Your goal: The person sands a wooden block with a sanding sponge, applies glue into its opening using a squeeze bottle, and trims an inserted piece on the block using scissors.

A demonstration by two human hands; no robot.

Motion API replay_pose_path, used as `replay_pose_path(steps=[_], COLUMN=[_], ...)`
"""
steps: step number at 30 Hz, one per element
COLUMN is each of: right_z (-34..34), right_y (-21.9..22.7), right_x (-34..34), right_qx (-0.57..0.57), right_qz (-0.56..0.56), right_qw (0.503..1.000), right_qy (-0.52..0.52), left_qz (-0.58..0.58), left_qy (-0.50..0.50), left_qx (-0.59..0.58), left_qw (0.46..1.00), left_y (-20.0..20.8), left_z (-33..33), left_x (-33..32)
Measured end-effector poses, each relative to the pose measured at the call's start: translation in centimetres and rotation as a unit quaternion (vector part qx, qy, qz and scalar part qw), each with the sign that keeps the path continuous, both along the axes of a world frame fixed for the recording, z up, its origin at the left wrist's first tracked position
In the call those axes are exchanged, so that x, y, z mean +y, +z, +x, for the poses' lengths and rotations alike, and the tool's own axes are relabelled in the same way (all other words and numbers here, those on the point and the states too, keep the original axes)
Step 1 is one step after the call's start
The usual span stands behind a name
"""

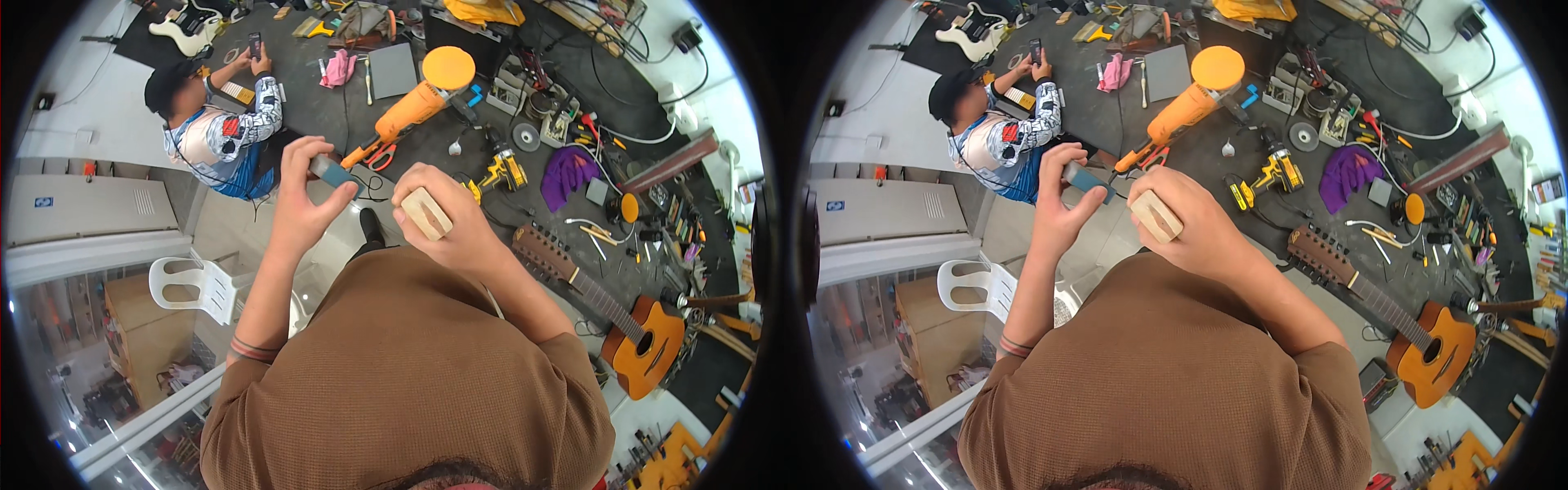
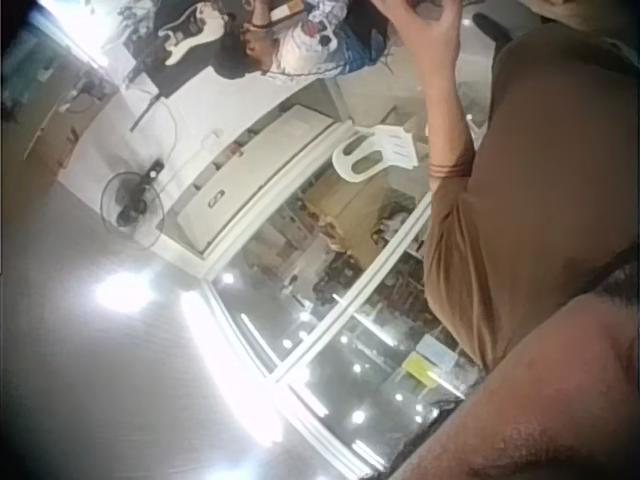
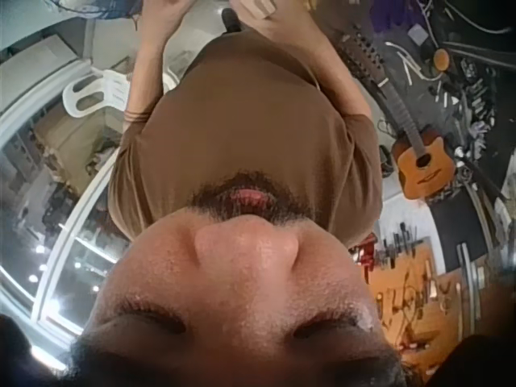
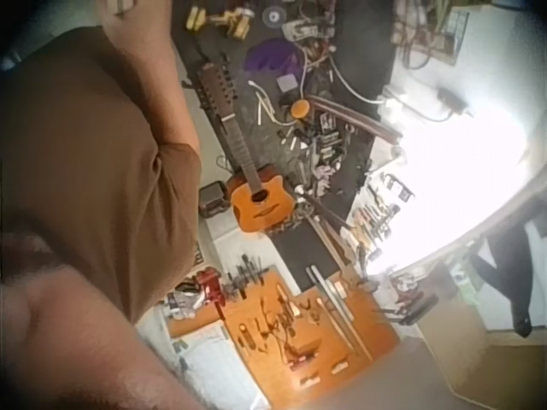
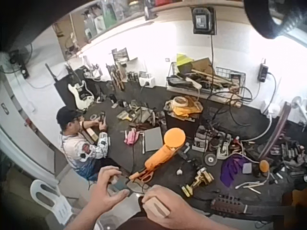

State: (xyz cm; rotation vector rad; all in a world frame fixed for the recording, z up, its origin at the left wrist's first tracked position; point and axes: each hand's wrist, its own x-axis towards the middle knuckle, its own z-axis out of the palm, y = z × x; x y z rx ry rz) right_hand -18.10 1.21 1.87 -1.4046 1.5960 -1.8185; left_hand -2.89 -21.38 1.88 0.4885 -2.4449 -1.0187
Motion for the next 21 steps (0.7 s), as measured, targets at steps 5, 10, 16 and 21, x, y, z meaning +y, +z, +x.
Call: replay_pose_path(steps=[5,10,16,21], right_z=[-0.6,-1.3,-2.8,-4.8], right_y=[-0.6,-1.7,-3.7,-4.4], right_x=[-0.4,-1.3,-3.4,-7.1], right_qx=[-0.001,-0.043,-0.060,-0.081], right_qz=[0.045,0.096,0.134,0.164], right_qw=[0.999,0.995,0.989,0.978], right_qy=[0.007,-0.001,-0.036,-0.098], left_qz=[-0.019,0.040,0.032,0.276], left_qy=[0.019,0.049,0.059,0.096], left_qx=[-0.019,-0.067,-0.008,0.015], left_qw=[0.999,0.996,0.998,0.956], left_y=[-2.1,-4.8,-9.0,-15.2], left_z=[0.8,0.8,-1.0,-6.3], left_x=[-0.7,-2.2,-8.5,-18.3])
